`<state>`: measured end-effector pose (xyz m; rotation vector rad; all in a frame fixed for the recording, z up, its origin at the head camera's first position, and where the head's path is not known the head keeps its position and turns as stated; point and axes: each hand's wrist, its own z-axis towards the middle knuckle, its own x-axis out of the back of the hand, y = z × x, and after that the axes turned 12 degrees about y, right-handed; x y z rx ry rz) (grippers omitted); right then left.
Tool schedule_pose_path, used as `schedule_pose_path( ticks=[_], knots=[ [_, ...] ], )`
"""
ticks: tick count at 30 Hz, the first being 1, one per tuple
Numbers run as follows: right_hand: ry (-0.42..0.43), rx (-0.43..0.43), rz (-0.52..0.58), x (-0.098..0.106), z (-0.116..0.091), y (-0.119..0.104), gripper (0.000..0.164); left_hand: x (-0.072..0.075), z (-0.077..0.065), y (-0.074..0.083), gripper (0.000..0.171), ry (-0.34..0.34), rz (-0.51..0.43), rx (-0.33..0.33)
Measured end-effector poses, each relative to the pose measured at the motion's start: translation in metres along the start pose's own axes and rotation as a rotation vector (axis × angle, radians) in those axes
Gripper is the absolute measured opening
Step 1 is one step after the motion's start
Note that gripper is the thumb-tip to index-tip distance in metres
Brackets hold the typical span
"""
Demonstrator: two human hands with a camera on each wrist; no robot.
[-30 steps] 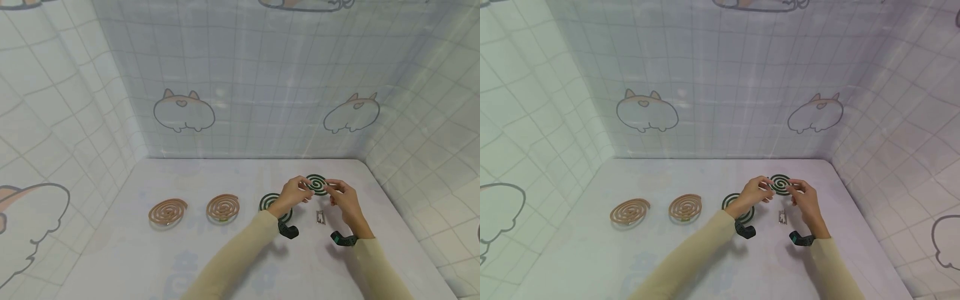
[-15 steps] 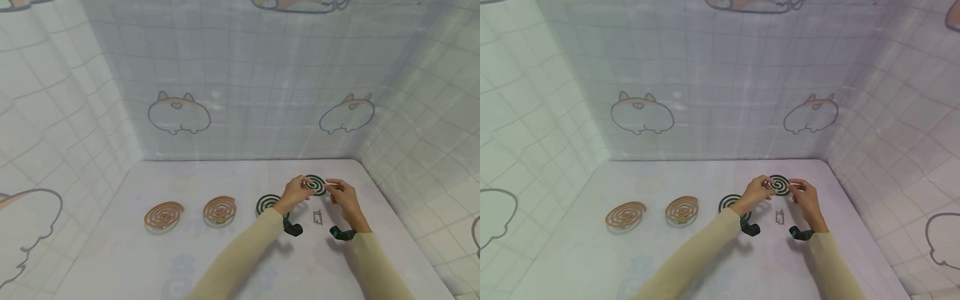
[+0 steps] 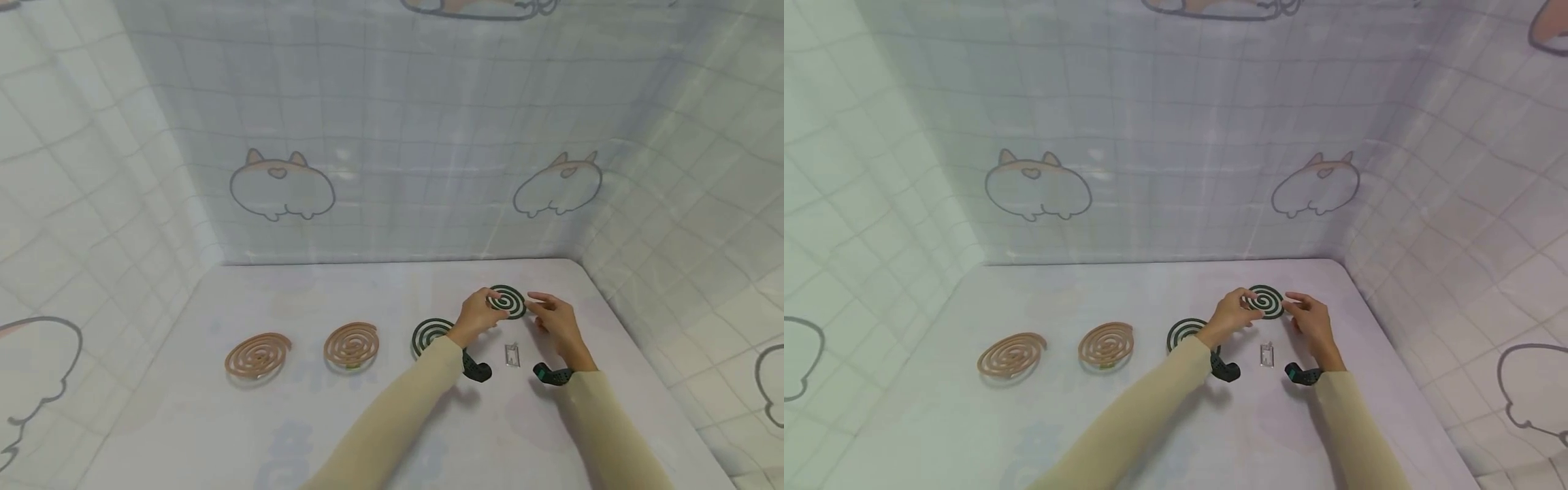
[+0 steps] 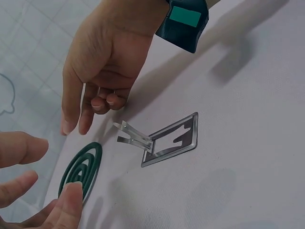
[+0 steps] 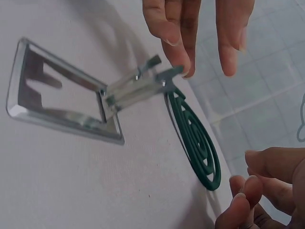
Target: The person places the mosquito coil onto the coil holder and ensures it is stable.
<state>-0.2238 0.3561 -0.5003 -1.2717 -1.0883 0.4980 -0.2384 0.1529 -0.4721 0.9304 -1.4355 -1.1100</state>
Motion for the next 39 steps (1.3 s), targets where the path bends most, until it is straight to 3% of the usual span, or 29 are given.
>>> schedule_pose_path(
  ticks=[15,26,39],
  knots=[
    [-0.025,0.019,-0.117,-0.005,0.011,0.003,0.053,-0.004,0.005,-0.003,0.045,0.068,0.01,0.028],
    [-0.059,0.05,-0.199,-0.007,0.018,0.005,0.05,-0.006,0.009,-0.006,0.038,0.169,0.109,0.04],
    [-0.069,0.058,-0.224,-0.009,0.016,0.002,0.047,-0.003,0.011,-0.008,0.04,0.099,0.105,0.008]
  ],
)
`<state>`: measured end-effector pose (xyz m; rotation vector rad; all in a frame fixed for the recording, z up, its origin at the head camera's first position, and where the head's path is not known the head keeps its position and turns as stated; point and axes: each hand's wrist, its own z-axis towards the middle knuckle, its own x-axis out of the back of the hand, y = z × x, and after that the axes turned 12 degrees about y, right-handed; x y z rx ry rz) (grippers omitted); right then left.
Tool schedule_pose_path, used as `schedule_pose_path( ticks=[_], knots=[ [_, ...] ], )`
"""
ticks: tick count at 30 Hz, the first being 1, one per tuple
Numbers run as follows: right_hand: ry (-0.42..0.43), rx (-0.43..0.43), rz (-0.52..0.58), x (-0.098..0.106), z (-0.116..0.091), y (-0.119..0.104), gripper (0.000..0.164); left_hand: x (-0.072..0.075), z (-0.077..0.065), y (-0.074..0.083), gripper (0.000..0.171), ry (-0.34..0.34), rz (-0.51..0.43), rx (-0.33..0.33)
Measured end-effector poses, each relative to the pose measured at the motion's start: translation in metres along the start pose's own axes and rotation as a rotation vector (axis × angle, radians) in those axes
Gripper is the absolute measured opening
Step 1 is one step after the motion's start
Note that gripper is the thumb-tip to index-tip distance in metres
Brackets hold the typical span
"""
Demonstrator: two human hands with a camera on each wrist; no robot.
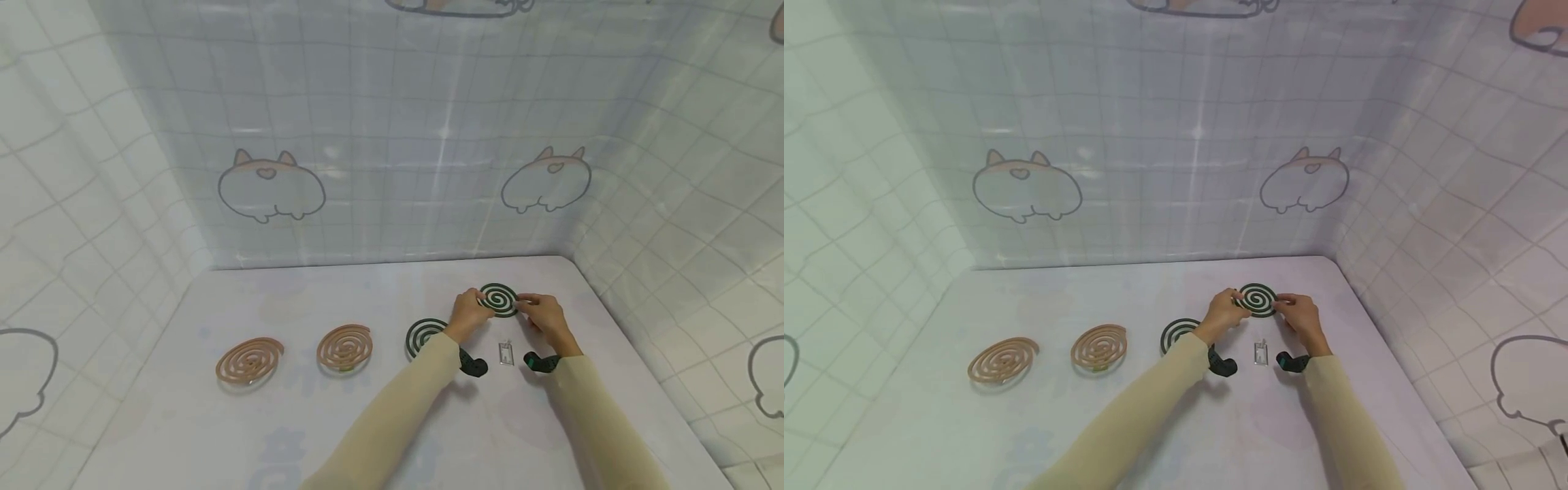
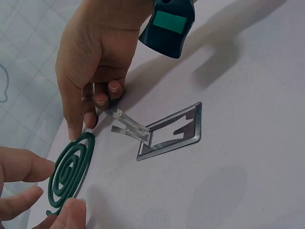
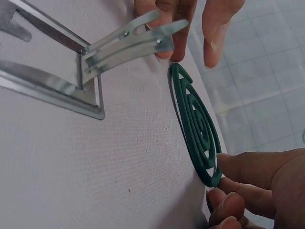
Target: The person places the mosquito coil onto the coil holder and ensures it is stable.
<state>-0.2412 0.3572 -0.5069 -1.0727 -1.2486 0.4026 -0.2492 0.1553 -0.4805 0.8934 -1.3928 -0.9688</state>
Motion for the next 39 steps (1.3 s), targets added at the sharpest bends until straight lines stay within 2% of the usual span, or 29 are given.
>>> schedule_pose_path(
  ticks=[8,13,19,23,31,39],
  knots=[
    [0.012,0.006,0.028,0.0,-0.001,-0.002,0.05,0.0,0.003,-0.002,0.039,-0.007,-0.053,0.047],
    [0.005,-0.013,0.121,0.002,-0.003,-0.002,0.05,0.003,0.003,-0.002,0.039,-0.024,-0.081,0.069],
    [-0.005,-0.039,0.223,0.002,-0.003,0.001,0.05,0.006,0.004,-0.002,0.041,-0.037,-0.07,0.059],
    [0.009,-0.059,0.26,0.003,-0.003,0.002,0.05,0.006,0.005,-0.001,0.043,-0.039,-0.1,0.052],
    [-0.014,-0.019,0.309,0.009,-0.007,0.0,0.052,0.007,0.008,0.0,0.038,-0.033,-0.127,0.026],
    [-0.032,0.014,0.285,0.016,-0.017,-0.006,0.052,0.009,0.008,0.003,0.03,0.01,-0.145,0.053]
  ],
)
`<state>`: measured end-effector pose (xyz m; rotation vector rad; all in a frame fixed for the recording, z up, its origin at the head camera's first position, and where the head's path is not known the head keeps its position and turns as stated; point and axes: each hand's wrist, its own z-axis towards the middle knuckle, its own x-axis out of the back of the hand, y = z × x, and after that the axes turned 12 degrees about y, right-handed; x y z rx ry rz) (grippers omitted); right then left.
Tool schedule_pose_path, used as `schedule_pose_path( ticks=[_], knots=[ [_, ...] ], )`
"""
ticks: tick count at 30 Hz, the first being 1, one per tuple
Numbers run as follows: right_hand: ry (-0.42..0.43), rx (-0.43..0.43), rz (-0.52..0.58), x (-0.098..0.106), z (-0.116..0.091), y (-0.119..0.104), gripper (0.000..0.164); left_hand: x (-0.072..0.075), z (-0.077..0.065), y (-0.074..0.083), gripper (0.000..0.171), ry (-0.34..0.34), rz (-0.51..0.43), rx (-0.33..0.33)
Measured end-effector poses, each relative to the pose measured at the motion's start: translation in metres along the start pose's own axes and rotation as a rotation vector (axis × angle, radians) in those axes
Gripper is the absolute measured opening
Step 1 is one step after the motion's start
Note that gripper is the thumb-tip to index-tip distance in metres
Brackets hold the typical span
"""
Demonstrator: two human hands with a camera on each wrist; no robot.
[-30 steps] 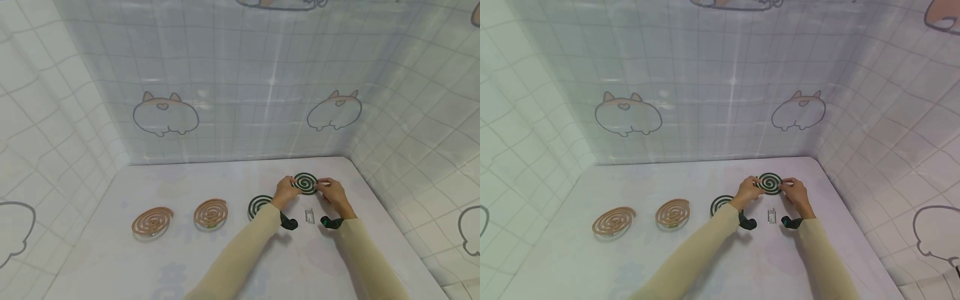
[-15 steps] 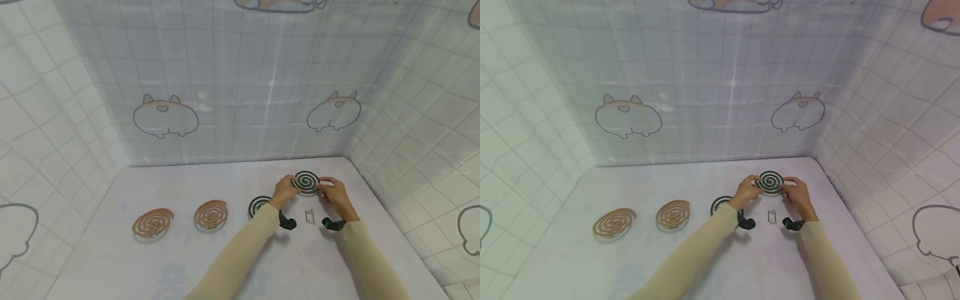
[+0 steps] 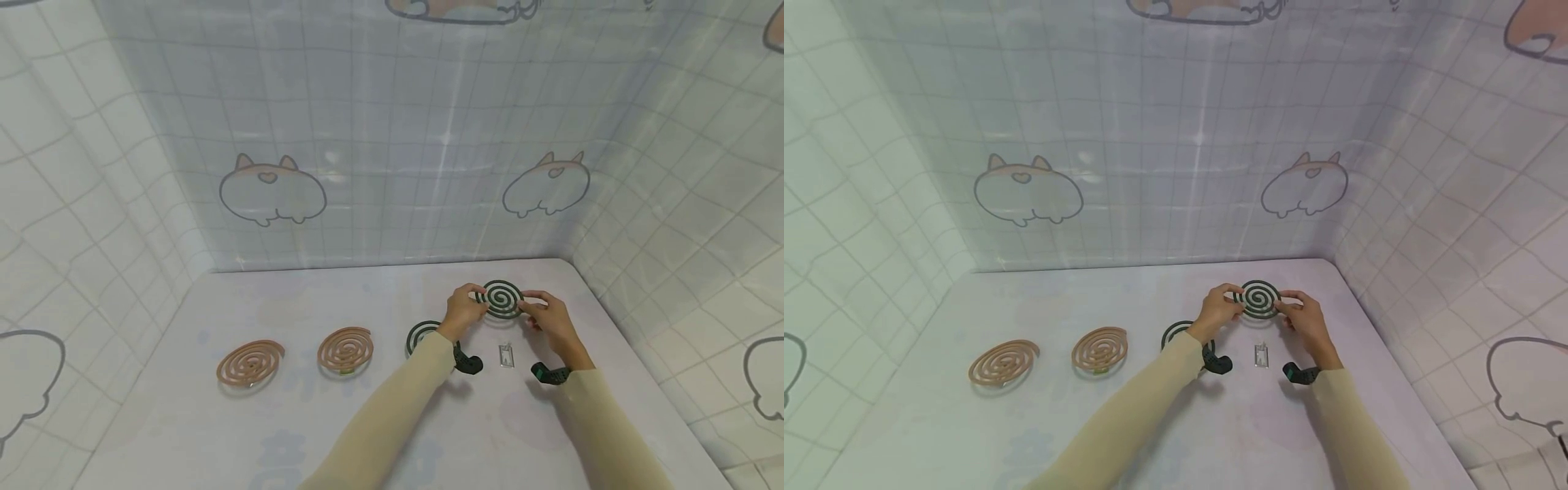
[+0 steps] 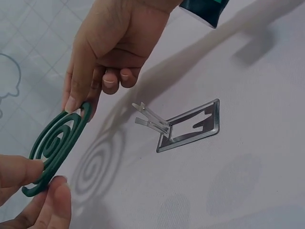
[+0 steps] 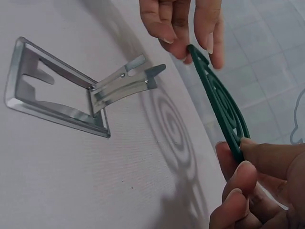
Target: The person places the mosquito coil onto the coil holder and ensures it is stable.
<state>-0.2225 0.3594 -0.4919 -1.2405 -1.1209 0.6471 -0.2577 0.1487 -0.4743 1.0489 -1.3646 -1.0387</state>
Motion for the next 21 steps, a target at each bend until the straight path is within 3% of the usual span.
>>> schedule_pose_path(
  ticks=[9,21],
  knots=[
    [-0.008,0.049,0.003,0.002,-0.007,0.004,0.055,0.001,-0.002,0.001,0.028,0.017,-0.087,0.013],
    [0.022,0.051,0.035,0.006,-0.016,0.006,0.056,0.001,-0.007,0.002,0.027,-0.02,-0.103,-0.013]
  ],
)
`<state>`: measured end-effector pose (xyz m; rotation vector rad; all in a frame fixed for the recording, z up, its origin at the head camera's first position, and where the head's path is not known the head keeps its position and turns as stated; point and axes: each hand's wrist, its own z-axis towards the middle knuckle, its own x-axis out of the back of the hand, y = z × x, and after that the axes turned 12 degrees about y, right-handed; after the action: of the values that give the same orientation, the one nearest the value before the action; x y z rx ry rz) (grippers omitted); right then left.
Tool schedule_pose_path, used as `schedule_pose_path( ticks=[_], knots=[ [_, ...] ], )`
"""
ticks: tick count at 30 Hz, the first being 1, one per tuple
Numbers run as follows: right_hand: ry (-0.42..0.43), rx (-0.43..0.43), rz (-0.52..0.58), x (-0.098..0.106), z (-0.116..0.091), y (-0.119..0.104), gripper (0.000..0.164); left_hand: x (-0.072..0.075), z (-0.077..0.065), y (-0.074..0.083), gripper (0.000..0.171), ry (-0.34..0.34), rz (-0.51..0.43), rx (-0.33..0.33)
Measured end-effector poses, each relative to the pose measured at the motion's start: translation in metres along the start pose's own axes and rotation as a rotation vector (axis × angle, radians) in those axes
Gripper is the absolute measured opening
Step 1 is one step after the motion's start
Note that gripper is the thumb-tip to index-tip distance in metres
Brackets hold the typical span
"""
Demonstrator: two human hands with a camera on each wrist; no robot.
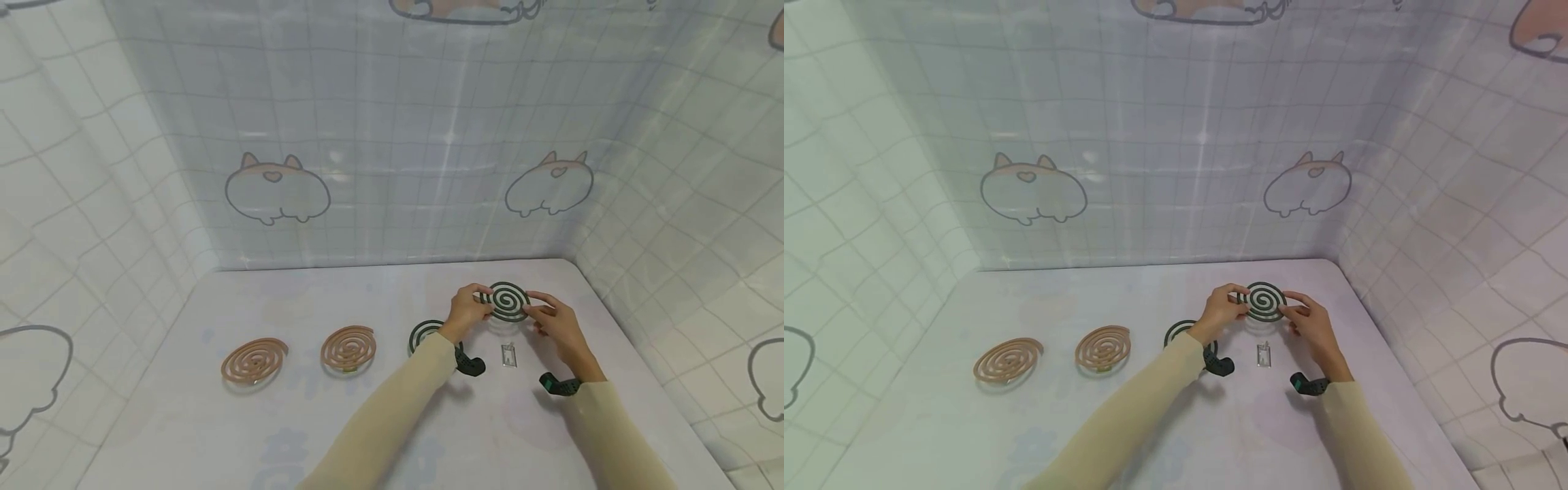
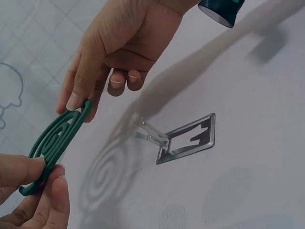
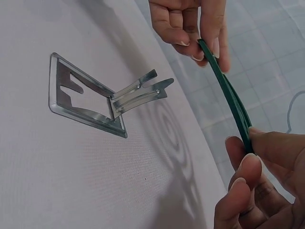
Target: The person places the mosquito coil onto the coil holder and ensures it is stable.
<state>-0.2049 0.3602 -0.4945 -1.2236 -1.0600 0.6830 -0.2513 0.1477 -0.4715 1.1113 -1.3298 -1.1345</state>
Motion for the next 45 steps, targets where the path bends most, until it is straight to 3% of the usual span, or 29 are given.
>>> schedule_pose_path(
  ticks=[8,18,29,45],
  knots=[
    [-0.016,0.018,0.024,0.007,-0.006,-0.002,0.055,-0.001,-0.005,0.003,0.028,-0.02,0.023,-0.005],
    [-0.034,0.014,0.02,0.009,-0.034,-0.033,0.048,0.001,-0.01,0.003,0.029,-0.041,0.007,0.01],
    [-0.026,0.031,-0.005,0.011,-0.023,-0.001,0.051,0.004,-0.017,0.002,0.028,-0.069,0.001,0.006],
    [-0.018,0.06,-0.039,0.017,-0.034,0.004,0.053,0.005,-0.027,0.001,0.029,-0.11,-0.008,0.009]
  ],
)
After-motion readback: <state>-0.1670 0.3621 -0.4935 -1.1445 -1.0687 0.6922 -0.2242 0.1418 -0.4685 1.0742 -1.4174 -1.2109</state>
